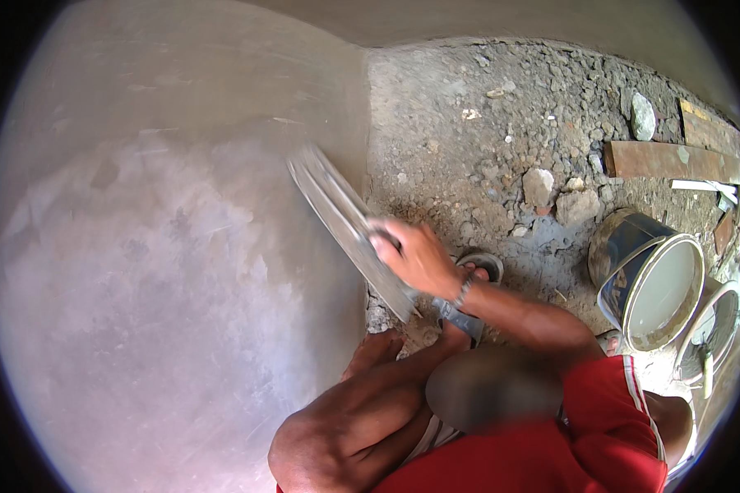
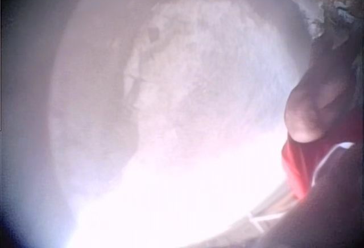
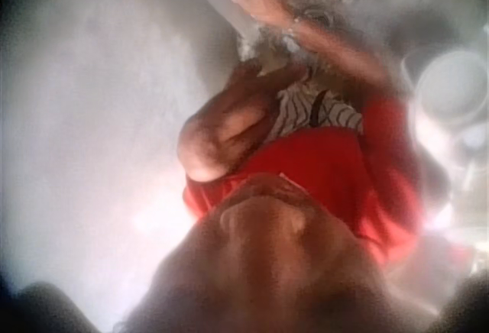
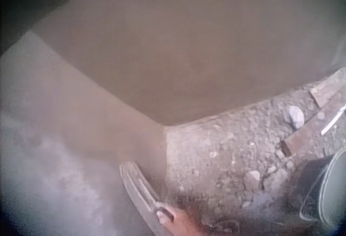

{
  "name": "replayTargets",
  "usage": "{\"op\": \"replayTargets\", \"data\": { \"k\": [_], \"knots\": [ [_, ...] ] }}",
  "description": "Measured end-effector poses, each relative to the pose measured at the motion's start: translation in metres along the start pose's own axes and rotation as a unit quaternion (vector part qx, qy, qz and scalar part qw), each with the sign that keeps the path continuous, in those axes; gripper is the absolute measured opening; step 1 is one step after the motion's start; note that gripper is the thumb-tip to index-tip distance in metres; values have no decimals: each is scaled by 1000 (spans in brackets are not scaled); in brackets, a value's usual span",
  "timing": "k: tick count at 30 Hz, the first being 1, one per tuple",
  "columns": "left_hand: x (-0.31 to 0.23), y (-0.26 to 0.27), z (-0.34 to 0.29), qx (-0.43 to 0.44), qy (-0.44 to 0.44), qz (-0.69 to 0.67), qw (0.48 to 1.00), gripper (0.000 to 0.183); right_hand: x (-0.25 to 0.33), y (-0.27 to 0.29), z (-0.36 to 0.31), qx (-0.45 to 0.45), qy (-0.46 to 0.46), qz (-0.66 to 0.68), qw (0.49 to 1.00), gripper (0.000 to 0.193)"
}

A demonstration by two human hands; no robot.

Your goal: The person applies and smooths plaster on an interior wall using a trowel and a bucket of plaster. They repeatedly scoop plaster from the bucket and spread it across the wall surface, working from higher sections down to the lower corner near the floor.

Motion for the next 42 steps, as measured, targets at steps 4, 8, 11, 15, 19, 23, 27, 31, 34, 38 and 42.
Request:
{"op": "replayTargets", "data": {
  "k": [4, 8, 11, 15, 19, 23, 27, 31, 34, 38, 42],
  "knots": [
    [-18, 8, 20, -13, -33, 13, 999, 25, -22, 20, -54, 12, -113, 43, 993, 37],
    [-47, 22, 58, -38, -87, 42, 995, 25, -22, 76, -31, -128, -18, 29, 991, 40],
    [-65, 31, 81, -63, -129, 51, 988, 24, 5, 120, -15, -104, -229, 270, 929, 41],
    [-95, 47, 80, -95, -199, 40, 974, 30, 2, 156, -37, -225, -207, 390, 869, 39],
    [-121, 62, 68, -112, -234, 71, 963, 28, 3, 183, -55, -171, -178, 206, 947, 47],
    [-139, 59, 68, -106, -275, 73, 953, 27, 104, 212, -10, -73, -64, 162, 982, 45],
    [-190, 70, 54, -39, -282, 108, 952, 29, 196, 297, -20, -34, -11, 28, 999, 44],
    [-217, 68, 60, -40, -376, 97, 921, 29, 303, 372, -114, -80, -141, -246, 956, 48],
    [-218, 76, 56, -42, -348, 90, 932, 30, 360, 413, -201, -73, -180, -328, 924, 50],
    [-240, 67, 75, -51, -395, 153, 905, 31, 361, 414, -382, -322, -331, -133, 877, 38],
    [-244, 69, 84, -76, -408, 198, 888, 31, 313, 396, -450, -384, -360, -100, 844, 34]
  ]
}}
Point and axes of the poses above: each hand's wrist, its own z-axis towards the middle knuckle, its own y-axis out of the back of the hand, x = y × z, the point moved 3 cm from there along z, towards the middle knuckle, and after that the axes turned 14 degrees about y, right-handed, at the moved point
